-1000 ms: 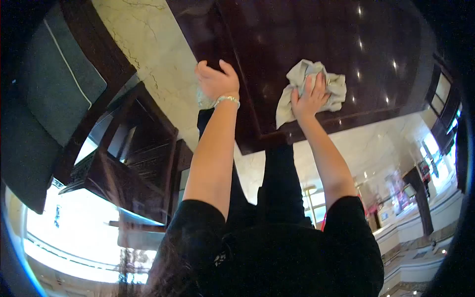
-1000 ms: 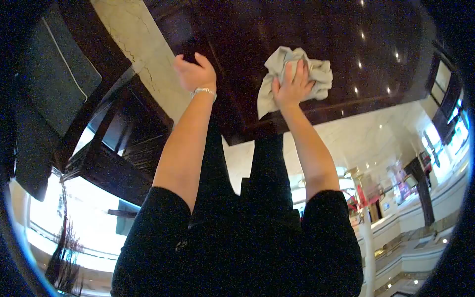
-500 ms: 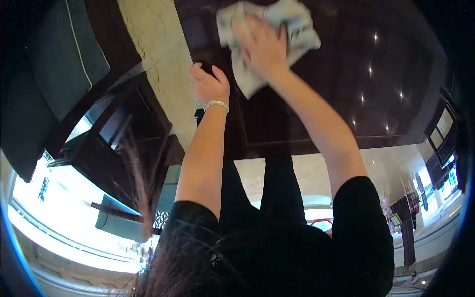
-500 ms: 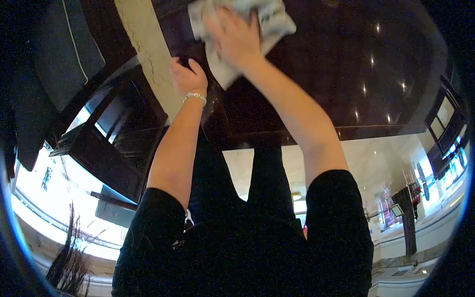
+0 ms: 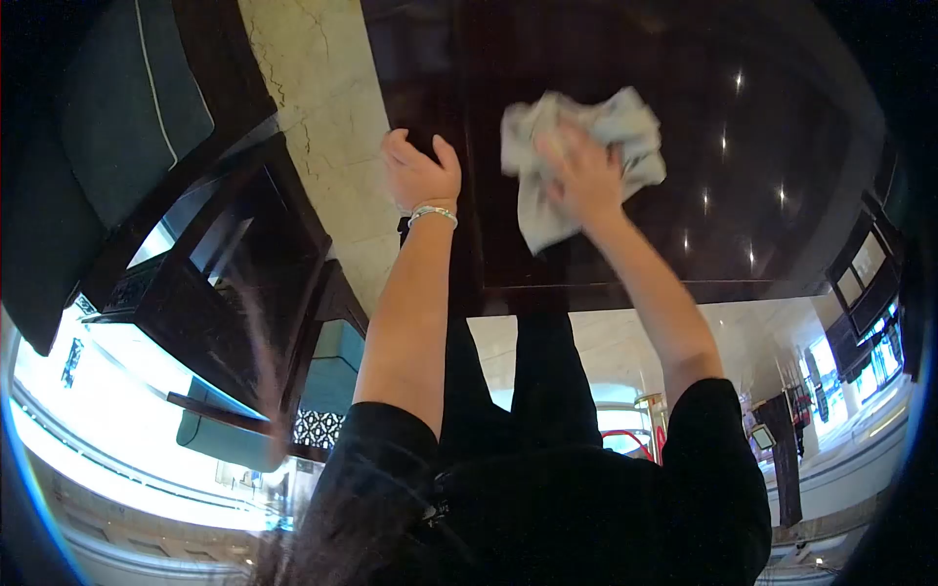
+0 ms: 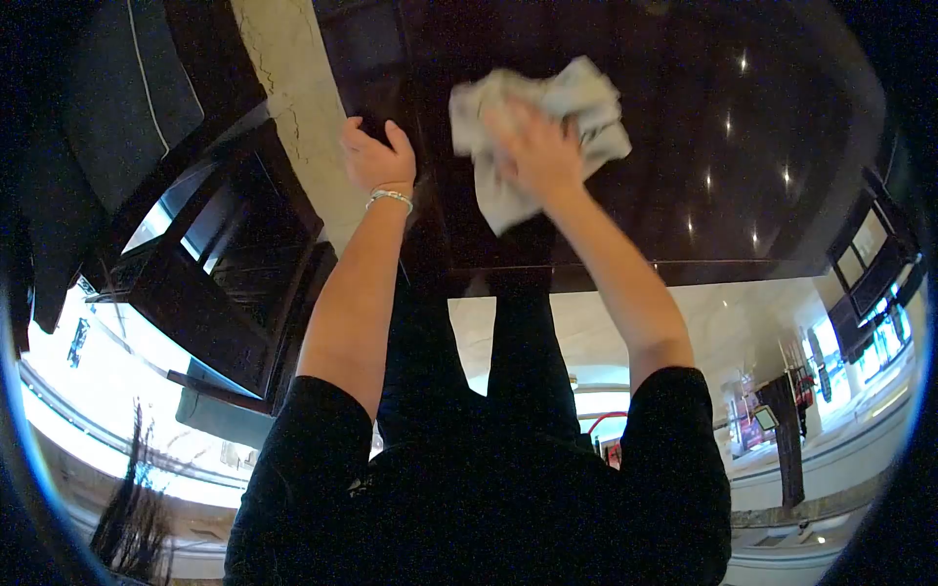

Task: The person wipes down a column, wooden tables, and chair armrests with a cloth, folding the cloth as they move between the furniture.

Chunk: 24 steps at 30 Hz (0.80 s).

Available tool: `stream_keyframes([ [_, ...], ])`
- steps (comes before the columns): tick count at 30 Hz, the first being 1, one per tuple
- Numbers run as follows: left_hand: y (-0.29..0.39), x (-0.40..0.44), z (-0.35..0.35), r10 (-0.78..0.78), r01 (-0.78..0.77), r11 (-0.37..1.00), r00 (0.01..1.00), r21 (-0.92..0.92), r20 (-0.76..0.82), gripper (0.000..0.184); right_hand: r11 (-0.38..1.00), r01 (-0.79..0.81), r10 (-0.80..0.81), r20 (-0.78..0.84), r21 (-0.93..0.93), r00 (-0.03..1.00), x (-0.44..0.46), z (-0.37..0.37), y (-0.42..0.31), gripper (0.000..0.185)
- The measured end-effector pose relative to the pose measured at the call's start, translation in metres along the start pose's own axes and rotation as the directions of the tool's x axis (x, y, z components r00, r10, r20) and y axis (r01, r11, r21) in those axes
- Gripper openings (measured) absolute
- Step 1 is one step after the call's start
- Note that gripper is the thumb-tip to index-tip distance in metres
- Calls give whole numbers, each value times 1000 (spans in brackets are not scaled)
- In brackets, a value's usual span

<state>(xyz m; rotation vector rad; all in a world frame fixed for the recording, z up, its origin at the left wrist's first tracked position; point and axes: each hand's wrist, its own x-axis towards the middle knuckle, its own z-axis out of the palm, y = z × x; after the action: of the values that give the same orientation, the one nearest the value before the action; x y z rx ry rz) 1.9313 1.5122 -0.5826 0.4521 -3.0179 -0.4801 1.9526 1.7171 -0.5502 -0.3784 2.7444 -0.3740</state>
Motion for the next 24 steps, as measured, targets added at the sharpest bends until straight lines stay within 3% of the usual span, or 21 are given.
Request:
stream_keyframes([
  [1, 0, -1, -2, 25, -26, 999, 1000, -31, -7, 40, 997, -82, 82, -187, 10, 979, 29, -1, 8, 65],
  [3, 3, 2, -1, -9, 9, 999, 1000, -35, 12, 41, 987, -163, 154, -397, 12, 905, 97, -22, 12, 62],
  [5, 0, 0, -1, 41, -41, 998, 999, -39, -8, 41, 990, -138, 137, -436, 29, 889, 159, -57, 4, 53],
  [11, 0, 0, -3, 6, -5, 998, 1000, -60, 30, 41, 970, -243, 205, -560, 5, 803, 252, -64, -16, 58],
  [13, -1, 1, 1, 20, -20, 999, 1000, -49, -3, 40, 981, -187, 139, -505, -44, 852, 238, -57, -16, 57],
  [15, -2, -2, -1, 40, -41, 998, 998, -48, -38, 39, 999, -30, 5, -490, -44, 872, 199, -41, -18, 59],
  [16, -3, 0, 0, 30, -31, 997, 999, -70, -11, 38, 993, -27, -23, -403, -118, 915, 173, -16, -13, 62],
  [17, -3, 0, 0, 15, -13, 996, 1000, -91, 23, 37, 999, 15, -30, -398, -39, 917, 141, -16, -22, 62],
  [20, -3, -1, 1, 8, -7, 995, 1000, -102, 10, 35, 999, -8, 11, -102, 32, 995, 26, 12, -42, 68],
  [22, -2, -1, 3, 10, -10, 996, 1000, -93, -1, 35, 996, 88, -87, -15, 17, 996, -59, 40, -45, 67],
  [24, -3, -1, 1, 15, -16, 997, 1000, -81, -10, 34, 989, 146, -147, 29, 12, 989, -89, 42, -32, 67],
])
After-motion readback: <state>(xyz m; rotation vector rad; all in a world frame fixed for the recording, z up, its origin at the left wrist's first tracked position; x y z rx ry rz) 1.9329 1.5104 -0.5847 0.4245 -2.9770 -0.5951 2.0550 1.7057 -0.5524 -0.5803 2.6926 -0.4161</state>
